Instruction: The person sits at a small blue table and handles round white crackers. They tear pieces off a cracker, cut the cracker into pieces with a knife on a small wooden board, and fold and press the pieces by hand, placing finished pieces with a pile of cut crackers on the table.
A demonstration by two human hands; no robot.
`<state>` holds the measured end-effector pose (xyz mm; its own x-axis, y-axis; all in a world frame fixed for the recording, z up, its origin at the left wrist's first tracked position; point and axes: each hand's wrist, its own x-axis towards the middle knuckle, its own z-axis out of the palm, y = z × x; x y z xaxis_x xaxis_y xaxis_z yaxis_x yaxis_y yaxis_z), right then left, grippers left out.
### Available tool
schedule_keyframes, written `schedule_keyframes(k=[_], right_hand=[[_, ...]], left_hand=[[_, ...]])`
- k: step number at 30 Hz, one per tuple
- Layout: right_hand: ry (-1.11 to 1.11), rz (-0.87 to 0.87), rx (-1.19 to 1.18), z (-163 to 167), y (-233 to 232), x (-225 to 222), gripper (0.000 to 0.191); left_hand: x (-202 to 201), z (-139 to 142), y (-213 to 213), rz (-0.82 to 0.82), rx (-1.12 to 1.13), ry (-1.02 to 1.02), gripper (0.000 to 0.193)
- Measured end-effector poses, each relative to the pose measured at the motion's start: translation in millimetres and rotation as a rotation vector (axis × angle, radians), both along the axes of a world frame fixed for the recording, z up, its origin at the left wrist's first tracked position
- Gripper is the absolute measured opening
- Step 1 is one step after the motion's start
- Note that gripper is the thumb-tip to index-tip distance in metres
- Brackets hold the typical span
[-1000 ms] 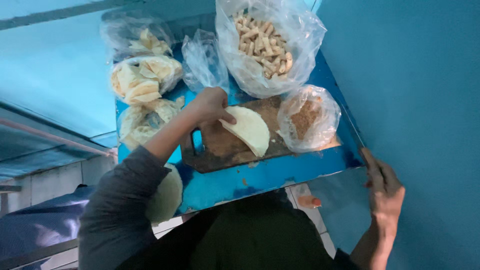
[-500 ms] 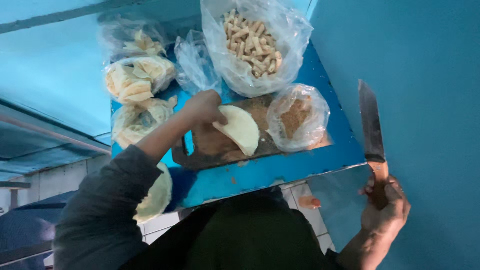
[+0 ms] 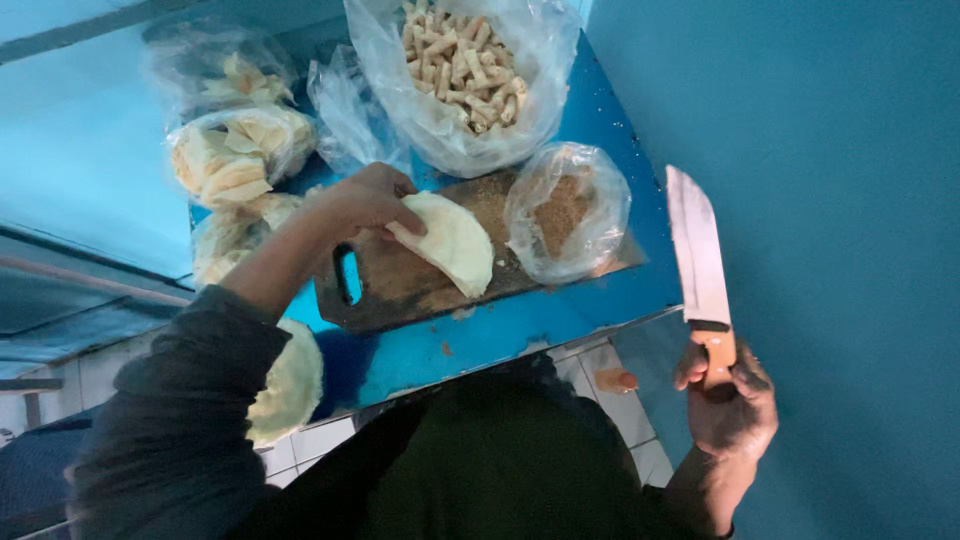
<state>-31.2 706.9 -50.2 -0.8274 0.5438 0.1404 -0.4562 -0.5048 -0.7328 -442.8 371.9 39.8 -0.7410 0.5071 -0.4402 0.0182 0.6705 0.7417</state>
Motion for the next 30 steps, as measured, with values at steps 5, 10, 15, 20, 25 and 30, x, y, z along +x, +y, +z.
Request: schedule_keyframes(k=[5, 10, 15, 20, 25, 30], right_hand=[[-0.016, 0.150, -0.047, -7, 0, -2, 0.055], [0.014, 0.190, -0.007, -15, -3, -15, 0.055], [-0.030, 0.185, 0.004, -10, -11, -25, 0.055], [-0.061, 0.202, 0.091, 7, -34, -31, 0.060], [-0.092, 0.247, 0.116, 18, -57, -37, 0.063], [-0.090, 0.296, 0.151, 15, -72, -46, 0.059]], left_hand=[[0, 13, 0, -0.164, -0.123, 0.043, 0.052], [16, 15, -4, -0.035, 0.095, -0.134, 0.050], [43, 41, -4, 0.128, 0.089, -0.022, 0.066], [64, 86, -10, 0.169, 0.272, -0.013, 0.079], [73, 100, -24, 0.241, 0.621, 0.062, 0.075], [85, 43, -49, 0.418, 0.652, 0.050, 0.076]])
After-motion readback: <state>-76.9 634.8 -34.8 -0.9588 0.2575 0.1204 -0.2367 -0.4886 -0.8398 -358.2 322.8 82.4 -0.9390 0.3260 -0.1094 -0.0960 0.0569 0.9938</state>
